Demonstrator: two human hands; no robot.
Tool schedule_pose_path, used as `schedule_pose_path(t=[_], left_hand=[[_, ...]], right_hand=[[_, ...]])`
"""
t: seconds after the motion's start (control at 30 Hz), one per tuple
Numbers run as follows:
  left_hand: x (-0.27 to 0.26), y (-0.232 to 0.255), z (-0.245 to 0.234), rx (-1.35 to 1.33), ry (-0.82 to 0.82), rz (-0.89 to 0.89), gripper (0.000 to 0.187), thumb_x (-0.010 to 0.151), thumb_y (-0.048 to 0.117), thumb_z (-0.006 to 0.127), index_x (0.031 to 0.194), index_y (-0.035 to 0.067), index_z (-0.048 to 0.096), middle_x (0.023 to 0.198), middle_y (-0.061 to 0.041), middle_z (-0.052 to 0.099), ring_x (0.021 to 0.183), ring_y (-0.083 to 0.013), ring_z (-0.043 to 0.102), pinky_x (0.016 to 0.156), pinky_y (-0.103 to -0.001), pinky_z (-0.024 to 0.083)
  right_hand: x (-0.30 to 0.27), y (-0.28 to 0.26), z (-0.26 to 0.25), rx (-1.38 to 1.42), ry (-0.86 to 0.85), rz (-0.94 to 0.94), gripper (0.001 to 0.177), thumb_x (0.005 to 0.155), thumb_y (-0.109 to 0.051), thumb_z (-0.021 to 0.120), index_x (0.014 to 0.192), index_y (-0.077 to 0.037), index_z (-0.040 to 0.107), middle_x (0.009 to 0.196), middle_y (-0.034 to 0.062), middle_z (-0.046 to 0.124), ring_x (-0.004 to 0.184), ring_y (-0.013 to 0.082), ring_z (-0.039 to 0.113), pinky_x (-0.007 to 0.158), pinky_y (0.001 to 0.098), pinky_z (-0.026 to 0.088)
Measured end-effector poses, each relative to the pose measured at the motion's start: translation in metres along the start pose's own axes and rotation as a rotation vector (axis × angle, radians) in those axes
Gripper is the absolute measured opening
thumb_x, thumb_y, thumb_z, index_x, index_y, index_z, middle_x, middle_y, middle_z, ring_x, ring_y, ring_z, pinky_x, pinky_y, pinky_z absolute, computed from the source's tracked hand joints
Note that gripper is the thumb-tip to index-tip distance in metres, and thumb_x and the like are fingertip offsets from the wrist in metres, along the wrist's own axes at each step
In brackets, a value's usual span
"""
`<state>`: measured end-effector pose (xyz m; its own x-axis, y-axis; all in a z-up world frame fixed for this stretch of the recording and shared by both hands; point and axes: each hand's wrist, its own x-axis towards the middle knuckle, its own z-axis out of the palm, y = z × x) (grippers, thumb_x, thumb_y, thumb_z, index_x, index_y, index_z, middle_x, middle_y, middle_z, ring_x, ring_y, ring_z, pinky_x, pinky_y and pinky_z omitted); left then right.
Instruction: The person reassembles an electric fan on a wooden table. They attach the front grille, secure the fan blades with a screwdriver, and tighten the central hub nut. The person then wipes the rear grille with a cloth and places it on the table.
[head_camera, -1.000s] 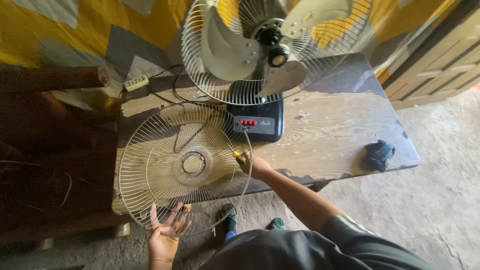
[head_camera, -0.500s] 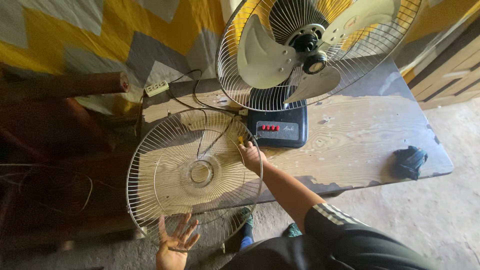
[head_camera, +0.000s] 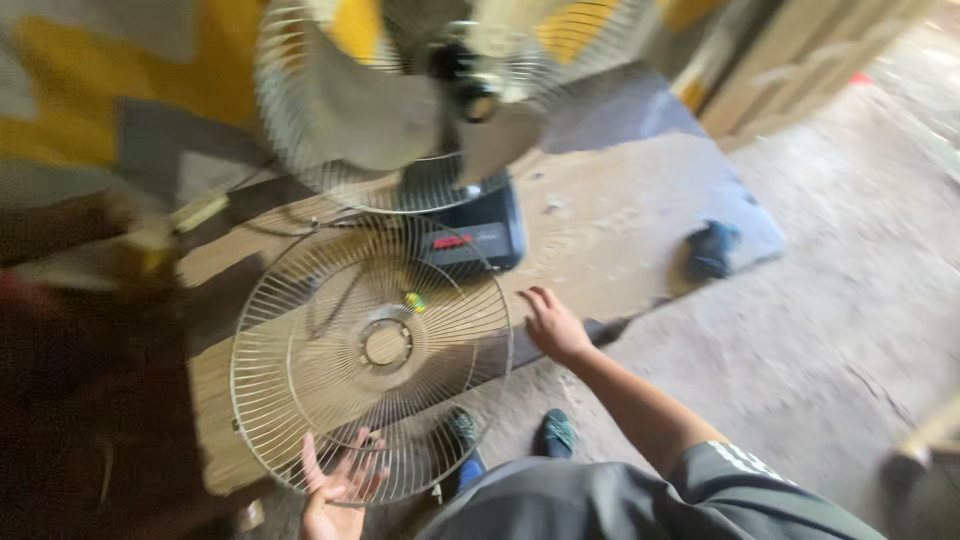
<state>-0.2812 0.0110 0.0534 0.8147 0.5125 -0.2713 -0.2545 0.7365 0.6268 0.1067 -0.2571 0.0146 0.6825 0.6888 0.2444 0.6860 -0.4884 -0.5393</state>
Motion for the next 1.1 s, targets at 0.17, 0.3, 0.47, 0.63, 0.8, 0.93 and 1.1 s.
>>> schedule_pose_path(t=[0.17, 0.3, 0.47, 0.63, 0.8, 0.93, 1.1], left_hand=[[0.016, -0.028, 0.001, -0.056, -0.222, -0.066, 0.117, 0.071, -0.005, 0.043, 0.168, 0.051, 0.010, 0.159, -0.036, 0.025, 0.137, -0.0538, 0.041, 0.091, -0.062, 0.053], [0.023, -0.055, 0.016, -0.018, -0.266, -0.123, 0.116, 0.071, -0.005, 0.044, 0.168, 0.050, 0.009, 0.157, -0.037, 0.026, 0.133, -0.0560, 0.043, 0.088, -0.065, 0.054], [0.038, -0.083, 0.054, 0.018, -0.337, -0.198, 0.117, 0.069, -0.003, 0.045, 0.166, 0.048, 0.003, 0.155, -0.037, 0.027, 0.131, -0.0559, 0.046, 0.088, -0.064, 0.056], [0.056, -0.102, 0.111, 0.282, -0.148, -0.272, 0.114, 0.065, 0.001, 0.043, 0.164, 0.042, 0.004, 0.148, -0.035, 0.042, 0.121, -0.0517, 0.057, 0.081, -0.059, 0.059], [0.079, -0.132, 0.162, 0.357, -0.104, -0.314, 0.109, 0.069, 0.003, 0.044, 0.163, 0.039, 0.003, 0.144, -0.032, 0.050, 0.115, -0.0482, 0.063, 0.078, -0.058, 0.060], [0.099, -0.151, 0.184, 0.377, -0.082, -0.371, 0.107, 0.071, 0.004, 0.045, 0.162, 0.040, 0.002, 0.143, -0.031, 0.053, 0.113, -0.0458, 0.066, 0.079, -0.056, 0.060], [0.121, -0.180, 0.203, 0.366, -0.118, -0.446, 0.102, 0.078, 0.010, 0.049, 0.161, 0.041, -0.002, 0.142, -0.029, 0.054, 0.113, -0.0438, 0.067, 0.081, -0.055, 0.061]], right_hand=[[-0.055, 0.100, -0.063, -0.157, 0.229, 0.251, 0.053, 0.083, -0.009, 0.064, 0.135, -0.006, 0.051, 0.133, 0.0185, 0.053, 0.122, 0.0413, 0.056, 0.104, 0.0460, 0.050], [-0.076, 0.154, -0.112, -0.201, 0.364, 0.523, 0.049, 0.088, -0.012, 0.066, 0.135, -0.008, 0.053, 0.134, 0.0201, 0.052, 0.123, 0.0448, 0.056, 0.104, 0.0487, 0.049], [-0.057, 0.209, -0.153, -0.046, 0.535, 0.941, 0.070, 0.085, -0.022, 0.080, 0.143, -0.004, 0.044, 0.136, 0.0293, 0.050, 0.117, 0.0461, 0.058, 0.099, 0.0495, 0.048], [-0.039, 0.252, -0.170, 0.614, 0.446, 1.053, 0.094, 0.072, -0.020, 0.081, 0.152, -0.010, 0.035, 0.117, 0.0220, 0.068, 0.096, 0.0383, 0.068, 0.078, 0.0462, 0.055], [-0.042, 0.270, -0.169, 0.367, 0.398, 1.047, 0.068, 0.076, -0.036, 0.091, 0.126, 0.000, 0.063, 0.101, 0.0130, 0.070, 0.085, 0.0233, 0.069, 0.073, 0.0377, 0.057], [-0.046, 0.274, -0.170, 0.384, 0.137, 1.238, 0.057, 0.086, -0.042, 0.085, 0.107, 0.010, 0.071, 0.089, 0.0161, 0.072, 0.075, 0.0253, 0.070, 0.063, 0.0404, 0.061], [-0.050, 0.270, -0.185, 0.451, 0.173, 1.179, 0.031, 0.093, -0.035, 0.068, 0.111, -0.011, 0.067, 0.086, 0.0066, 0.070, 0.073, 0.0221, 0.067, 0.059, 0.0409, 0.055]])
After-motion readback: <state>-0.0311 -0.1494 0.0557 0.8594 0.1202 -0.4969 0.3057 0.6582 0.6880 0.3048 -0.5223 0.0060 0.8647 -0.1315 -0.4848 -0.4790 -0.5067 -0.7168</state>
